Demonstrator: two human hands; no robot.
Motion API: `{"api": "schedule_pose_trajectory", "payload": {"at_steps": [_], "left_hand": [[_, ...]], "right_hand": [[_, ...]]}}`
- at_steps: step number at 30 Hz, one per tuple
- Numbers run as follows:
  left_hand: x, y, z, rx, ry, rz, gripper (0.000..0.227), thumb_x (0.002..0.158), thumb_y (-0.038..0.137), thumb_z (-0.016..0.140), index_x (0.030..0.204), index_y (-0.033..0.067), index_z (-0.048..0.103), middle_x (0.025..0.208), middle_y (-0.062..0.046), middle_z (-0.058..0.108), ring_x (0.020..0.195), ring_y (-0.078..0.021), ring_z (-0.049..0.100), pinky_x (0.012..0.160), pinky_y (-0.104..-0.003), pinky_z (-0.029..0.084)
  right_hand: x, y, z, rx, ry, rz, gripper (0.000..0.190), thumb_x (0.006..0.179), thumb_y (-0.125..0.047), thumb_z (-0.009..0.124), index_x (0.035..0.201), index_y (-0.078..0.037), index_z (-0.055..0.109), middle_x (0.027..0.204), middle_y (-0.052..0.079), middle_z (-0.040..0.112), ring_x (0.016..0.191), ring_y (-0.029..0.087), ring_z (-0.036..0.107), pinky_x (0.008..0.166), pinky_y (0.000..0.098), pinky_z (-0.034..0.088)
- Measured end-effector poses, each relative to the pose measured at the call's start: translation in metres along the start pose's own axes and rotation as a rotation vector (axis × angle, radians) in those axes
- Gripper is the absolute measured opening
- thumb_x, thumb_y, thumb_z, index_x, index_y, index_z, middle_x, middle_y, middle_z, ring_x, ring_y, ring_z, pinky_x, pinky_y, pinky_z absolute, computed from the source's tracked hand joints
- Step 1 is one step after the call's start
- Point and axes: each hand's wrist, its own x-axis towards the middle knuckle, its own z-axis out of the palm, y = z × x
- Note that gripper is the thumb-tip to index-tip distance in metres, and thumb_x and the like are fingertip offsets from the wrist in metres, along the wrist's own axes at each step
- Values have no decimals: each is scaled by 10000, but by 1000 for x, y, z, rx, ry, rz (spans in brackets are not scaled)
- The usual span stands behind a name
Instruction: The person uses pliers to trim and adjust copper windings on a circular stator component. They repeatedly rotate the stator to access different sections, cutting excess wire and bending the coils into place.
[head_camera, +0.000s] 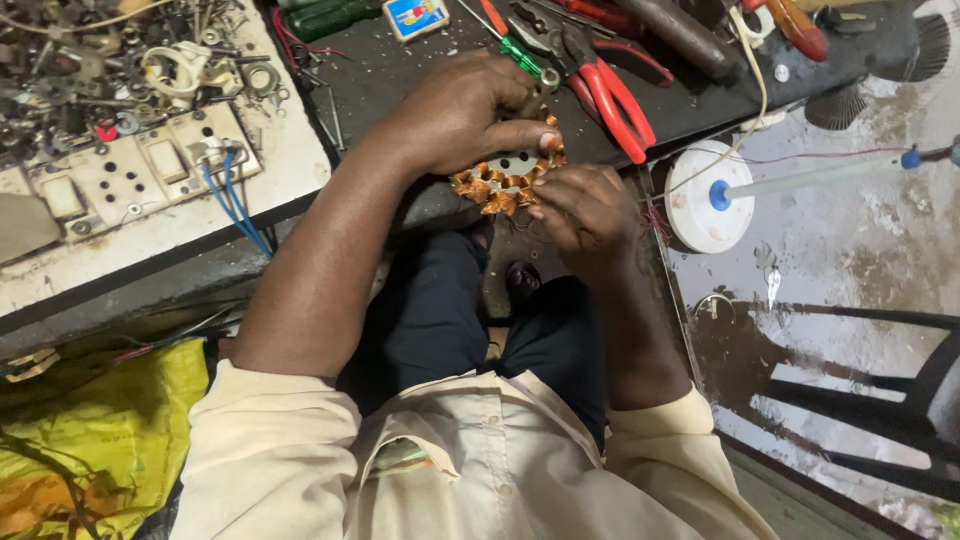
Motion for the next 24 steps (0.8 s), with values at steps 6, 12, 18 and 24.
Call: {"api": "schedule_pose_trajectory", "payload": {"at_steps": [6,12,18,24], "left_hand": [[0,1,-3,0,-5,-2,500,922,547,790,934,47,772,1027,-134,742,1007,-339,685,920,-482,501],[2,2,-2,-34,-57,-77,458,939,522,770,928,65,777,962,-109,743,976,-307,698,939,-468,504],[2,5,-5,-42,13,58,431,942,516,771,962,86,793,992,-104,744,978,-315,693,883,-477,508],[4,6,-7,-35,-44,-64,450,953,509,765,928,59,761,897,-131,709,922,-330,676,834,-493,510]], "right_hand": [[5,-7,1,4,19,40,163,861,-66,813,1011,-38,756,1060,95,749,1009,264,718,900,375,563],[3,-12,7,9,89,107,119,869,-12,740,988,-22,735,1049,110,745,994,271,711,909,378,554],[-1,-1,15,211,186,395,97,984,-74,674,1029,2,715,1027,136,734,956,250,732,896,342,577],[-11,-8,11,61,121,158,456,960,-263,753,1306,1,615,1288,190,677,1230,338,663,1068,421,537]]}}
